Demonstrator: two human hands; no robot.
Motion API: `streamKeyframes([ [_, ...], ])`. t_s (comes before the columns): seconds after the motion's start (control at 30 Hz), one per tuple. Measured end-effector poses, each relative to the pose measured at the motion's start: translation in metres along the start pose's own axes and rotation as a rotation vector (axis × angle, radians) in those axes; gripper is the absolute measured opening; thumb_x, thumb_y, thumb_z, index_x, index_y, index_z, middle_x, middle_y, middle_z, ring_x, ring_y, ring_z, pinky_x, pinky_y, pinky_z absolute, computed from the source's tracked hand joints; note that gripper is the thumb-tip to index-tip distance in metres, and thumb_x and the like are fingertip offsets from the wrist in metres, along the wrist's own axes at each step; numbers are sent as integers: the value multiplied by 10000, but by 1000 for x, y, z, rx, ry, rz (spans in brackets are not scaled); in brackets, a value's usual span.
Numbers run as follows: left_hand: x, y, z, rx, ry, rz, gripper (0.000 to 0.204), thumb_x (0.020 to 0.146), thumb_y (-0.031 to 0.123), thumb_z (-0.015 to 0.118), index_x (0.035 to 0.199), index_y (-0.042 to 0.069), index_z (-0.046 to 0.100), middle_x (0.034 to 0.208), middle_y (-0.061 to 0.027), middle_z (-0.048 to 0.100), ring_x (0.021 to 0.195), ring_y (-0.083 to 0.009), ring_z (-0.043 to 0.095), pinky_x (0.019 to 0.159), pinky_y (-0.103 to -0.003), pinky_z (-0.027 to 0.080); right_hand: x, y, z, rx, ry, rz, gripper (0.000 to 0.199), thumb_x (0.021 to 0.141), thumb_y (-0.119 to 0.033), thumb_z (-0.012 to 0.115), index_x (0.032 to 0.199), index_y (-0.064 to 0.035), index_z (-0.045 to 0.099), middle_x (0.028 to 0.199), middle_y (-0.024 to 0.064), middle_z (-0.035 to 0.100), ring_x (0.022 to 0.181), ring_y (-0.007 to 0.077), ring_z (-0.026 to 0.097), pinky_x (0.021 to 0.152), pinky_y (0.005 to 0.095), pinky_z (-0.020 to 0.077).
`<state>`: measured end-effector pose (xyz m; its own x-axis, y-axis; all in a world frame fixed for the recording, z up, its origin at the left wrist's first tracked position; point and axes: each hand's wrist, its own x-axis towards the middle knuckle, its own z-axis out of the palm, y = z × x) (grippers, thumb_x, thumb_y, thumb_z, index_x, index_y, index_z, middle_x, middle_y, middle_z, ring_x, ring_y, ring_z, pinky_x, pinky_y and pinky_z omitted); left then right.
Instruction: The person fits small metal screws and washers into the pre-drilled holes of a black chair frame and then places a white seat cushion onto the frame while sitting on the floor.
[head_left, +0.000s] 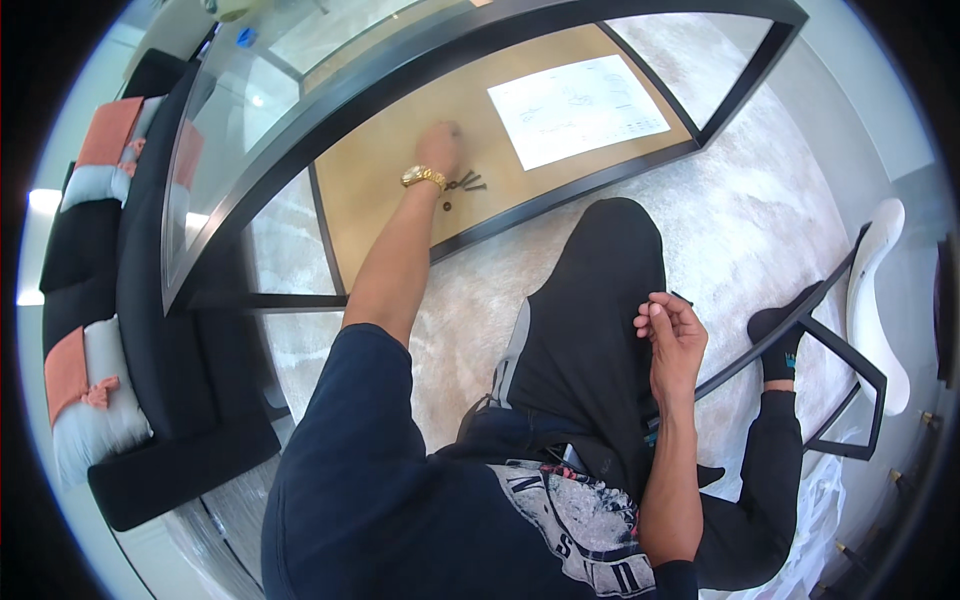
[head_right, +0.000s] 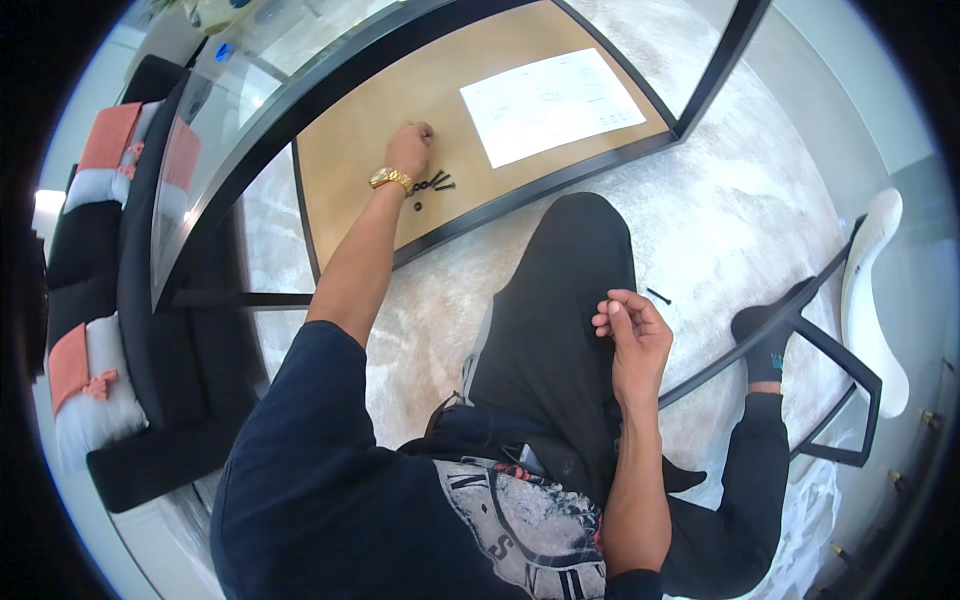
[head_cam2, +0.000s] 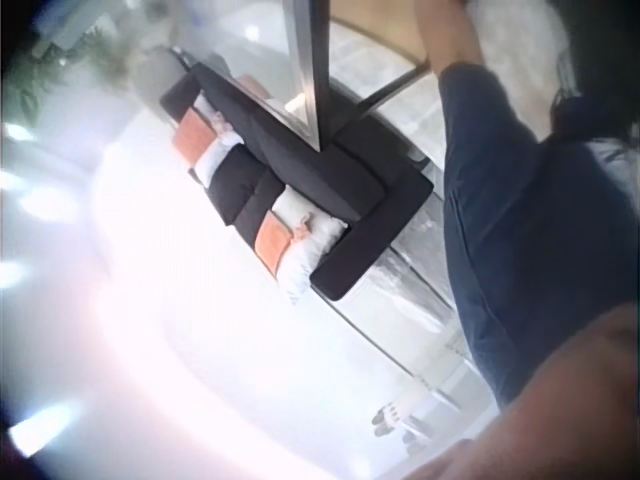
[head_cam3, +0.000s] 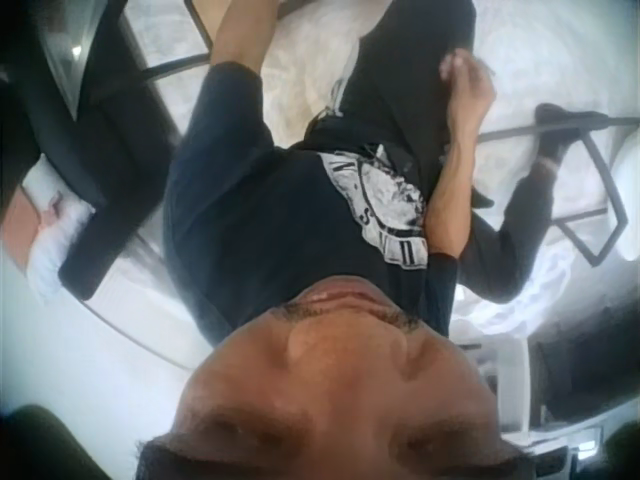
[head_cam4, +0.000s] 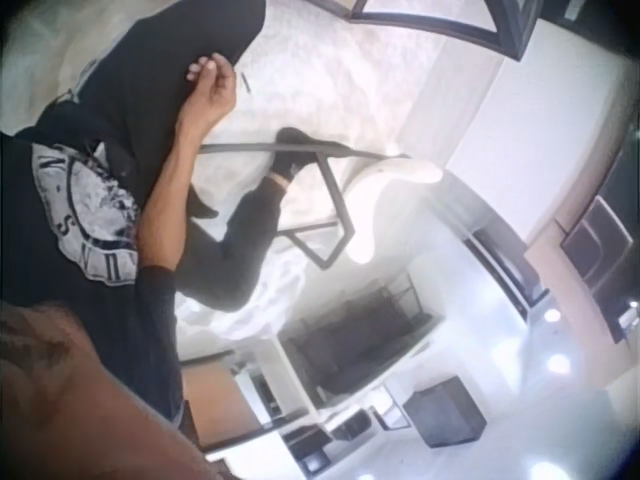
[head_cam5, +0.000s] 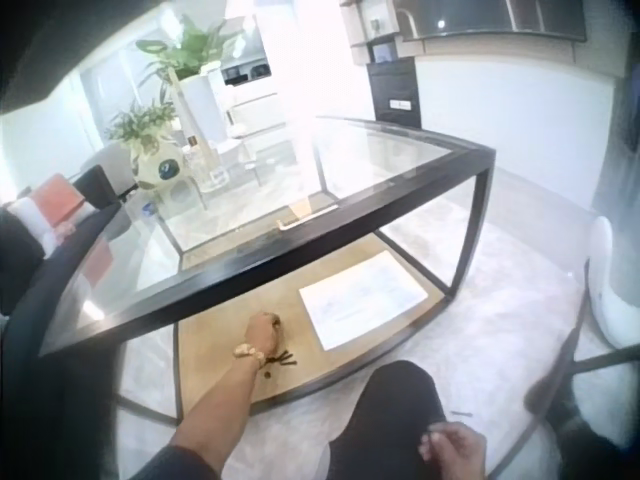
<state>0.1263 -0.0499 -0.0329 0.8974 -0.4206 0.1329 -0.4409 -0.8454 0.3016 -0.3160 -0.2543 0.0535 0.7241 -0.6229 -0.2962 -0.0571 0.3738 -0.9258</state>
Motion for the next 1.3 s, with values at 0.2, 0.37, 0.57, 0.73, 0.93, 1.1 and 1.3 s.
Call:
streamKeyframes([
  [0.2,-28,60,-42,-830,19,-208,187,945,53,680,1121,-6,696,1010,-99,704,881,-176,687,749,-324,564,-3,-18,-3,92,12,-4,133,992,-3,633,1115,40,662,966,123,719,819,149,693,723,256,563],
  [0.37,-115,162,-72,-1492,-296,-141,185,993,47,651,1168,-10,634,1013,-75,690,895,-158,682,751,-266,552,-7,-25,-6,122,-3,-86,128,964,6,670,1082,44,706,965,103,720,820,129,682,680,232,527],
  [0.57,-200,237,-63,-1664,-608,-133,142,979,17,659,1120,5,651,1028,-102,713,907,-183,723,748,-264,584,-11,-33,-13,252,12,-127,146,962,-3,677,1103,33,683,943,92,716,799,119,671,683,229,528],
  [0.73,-217,265,-55,-1742,-706,-161,141,960,14,686,1100,21,666,1030,-106,729,911,-193,738,739,-270,598,-9,-33,-21,289,33,-135,141,963,-5,674,1099,28,678,932,95,717,776,120,670,678,227,526],
  [0.93,-221,270,-49,-1756,-807,-167,150,955,25,701,1098,25,655,1021,-101,723,907,-198,732,748,-293,594,-11,-33,-28,386,38,-130,150,961,9,664,1111,17,663,922,94,717,758,118,663,659,229,515],
  [1.1,-223,265,-50,-1800,-848,-204,134,968,44,695,1085,1,644,986,-94,711,876,-172,725,740,-269,588,-12,-35,-24,505,-23,-16,136,993,6,606,1119,17,656,909,85,688,751,124,618,667,256,483],
  [1.3,-225,261,-43,-1780,-868,-190,148,960,63,715,1077,-2,651,953,-86,716,841,-157,725,726,-259,591,-10,-35,-23,491,-63,29,139,993,-5,607,1121,16,659,912,89,687,753,133,620,670,268,486],
])
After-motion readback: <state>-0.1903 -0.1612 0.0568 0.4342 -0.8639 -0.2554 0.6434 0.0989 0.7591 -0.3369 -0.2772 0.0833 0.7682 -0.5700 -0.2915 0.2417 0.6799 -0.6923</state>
